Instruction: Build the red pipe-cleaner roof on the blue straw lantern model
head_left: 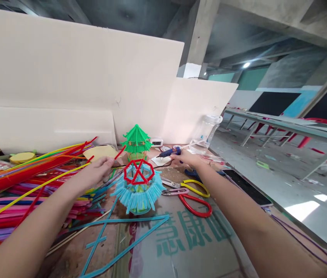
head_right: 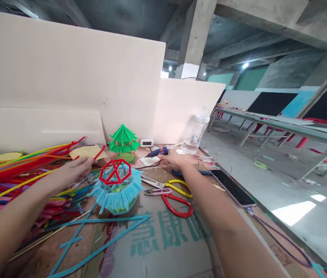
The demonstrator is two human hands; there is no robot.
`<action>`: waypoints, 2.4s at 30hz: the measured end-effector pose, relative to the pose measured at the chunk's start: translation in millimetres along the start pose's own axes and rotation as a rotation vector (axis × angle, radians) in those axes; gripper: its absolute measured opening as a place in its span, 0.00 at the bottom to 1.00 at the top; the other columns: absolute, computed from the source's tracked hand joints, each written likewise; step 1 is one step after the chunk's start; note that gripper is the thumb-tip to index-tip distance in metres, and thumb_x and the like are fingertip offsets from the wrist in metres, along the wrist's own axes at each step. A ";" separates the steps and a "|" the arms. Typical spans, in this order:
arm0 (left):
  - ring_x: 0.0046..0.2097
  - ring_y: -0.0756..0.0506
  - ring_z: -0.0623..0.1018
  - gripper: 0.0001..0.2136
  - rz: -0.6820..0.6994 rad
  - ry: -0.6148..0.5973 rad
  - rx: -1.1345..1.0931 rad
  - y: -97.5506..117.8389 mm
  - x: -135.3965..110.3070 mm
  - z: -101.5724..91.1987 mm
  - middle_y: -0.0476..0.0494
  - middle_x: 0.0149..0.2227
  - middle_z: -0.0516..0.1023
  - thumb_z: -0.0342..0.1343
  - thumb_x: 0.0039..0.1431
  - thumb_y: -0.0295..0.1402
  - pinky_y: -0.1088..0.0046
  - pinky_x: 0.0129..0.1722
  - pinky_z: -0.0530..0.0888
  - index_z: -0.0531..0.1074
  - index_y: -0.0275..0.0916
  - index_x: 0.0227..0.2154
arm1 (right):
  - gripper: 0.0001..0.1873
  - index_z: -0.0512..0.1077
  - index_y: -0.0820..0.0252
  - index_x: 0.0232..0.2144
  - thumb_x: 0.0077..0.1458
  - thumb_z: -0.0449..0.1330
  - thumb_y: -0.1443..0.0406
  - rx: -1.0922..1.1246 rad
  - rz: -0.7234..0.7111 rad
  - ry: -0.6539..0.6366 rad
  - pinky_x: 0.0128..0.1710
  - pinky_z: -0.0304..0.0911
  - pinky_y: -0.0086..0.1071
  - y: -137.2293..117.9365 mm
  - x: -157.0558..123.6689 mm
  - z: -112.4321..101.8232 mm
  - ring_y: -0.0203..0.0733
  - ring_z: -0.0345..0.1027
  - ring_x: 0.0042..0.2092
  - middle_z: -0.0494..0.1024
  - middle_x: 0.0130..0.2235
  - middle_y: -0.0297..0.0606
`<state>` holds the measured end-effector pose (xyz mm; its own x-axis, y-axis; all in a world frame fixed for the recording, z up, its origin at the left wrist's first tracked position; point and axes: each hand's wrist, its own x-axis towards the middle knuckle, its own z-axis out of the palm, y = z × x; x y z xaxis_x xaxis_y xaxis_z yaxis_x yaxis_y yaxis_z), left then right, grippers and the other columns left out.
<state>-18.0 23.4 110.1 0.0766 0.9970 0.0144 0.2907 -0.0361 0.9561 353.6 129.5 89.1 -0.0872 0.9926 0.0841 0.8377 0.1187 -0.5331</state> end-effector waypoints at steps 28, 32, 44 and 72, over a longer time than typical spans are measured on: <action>0.44 0.44 0.78 0.08 0.725 0.198 0.480 61.0 -73.9 39.8 0.47 0.38 0.81 0.58 0.62 0.39 0.66 0.48 0.73 0.79 0.43 0.35 | 0.09 0.75 0.64 0.42 0.65 0.56 0.66 -0.269 -1.011 0.426 0.41 0.63 0.35 -156.5 -169.1 -14.5 0.42 0.70 0.38 0.80 0.35 0.39; 0.43 0.44 0.79 0.11 0.645 0.139 0.475 66.0 -69.0 27.1 0.47 0.39 0.81 0.56 0.62 0.43 0.66 0.45 0.74 0.77 0.43 0.39 | 0.08 0.74 0.64 0.38 0.65 0.55 0.66 -0.205 -0.981 0.431 0.39 0.62 0.34 -155.3 -157.4 -10.0 0.40 0.68 0.36 0.78 0.34 0.40; 0.65 0.35 0.66 0.40 0.235 -0.379 0.461 11.0 -16.6 -2.7 0.38 0.68 0.59 0.61 0.54 0.51 0.56 0.62 0.66 0.54 0.46 0.67 | 0.05 0.73 0.59 0.36 0.62 0.57 0.65 0.022 -0.602 0.345 0.32 0.59 0.29 -125.4 -134.3 -8.7 0.37 0.69 0.31 0.79 0.32 0.35; 0.64 0.36 0.66 0.44 0.321 -0.320 0.354 23.7 -36.0 33.7 0.39 0.68 0.59 0.65 0.49 0.49 0.61 0.59 0.69 0.53 0.46 0.67 | 0.04 0.73 0.59 0.37 0.63 0.58 0.67 -0.174 -0.849 0.278 0.32 0.60 0.28 -127.2 -149.1 -23.9 0.35 0.71 0.32 0.78 0.31 0.34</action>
<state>18.3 -15.7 122.3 0.4823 0.8637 0.1462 0.5026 -0.4095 0.7614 272.9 -34.2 164.5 -0.5977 0.5289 0.6025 0.6226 0.7797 -0.0669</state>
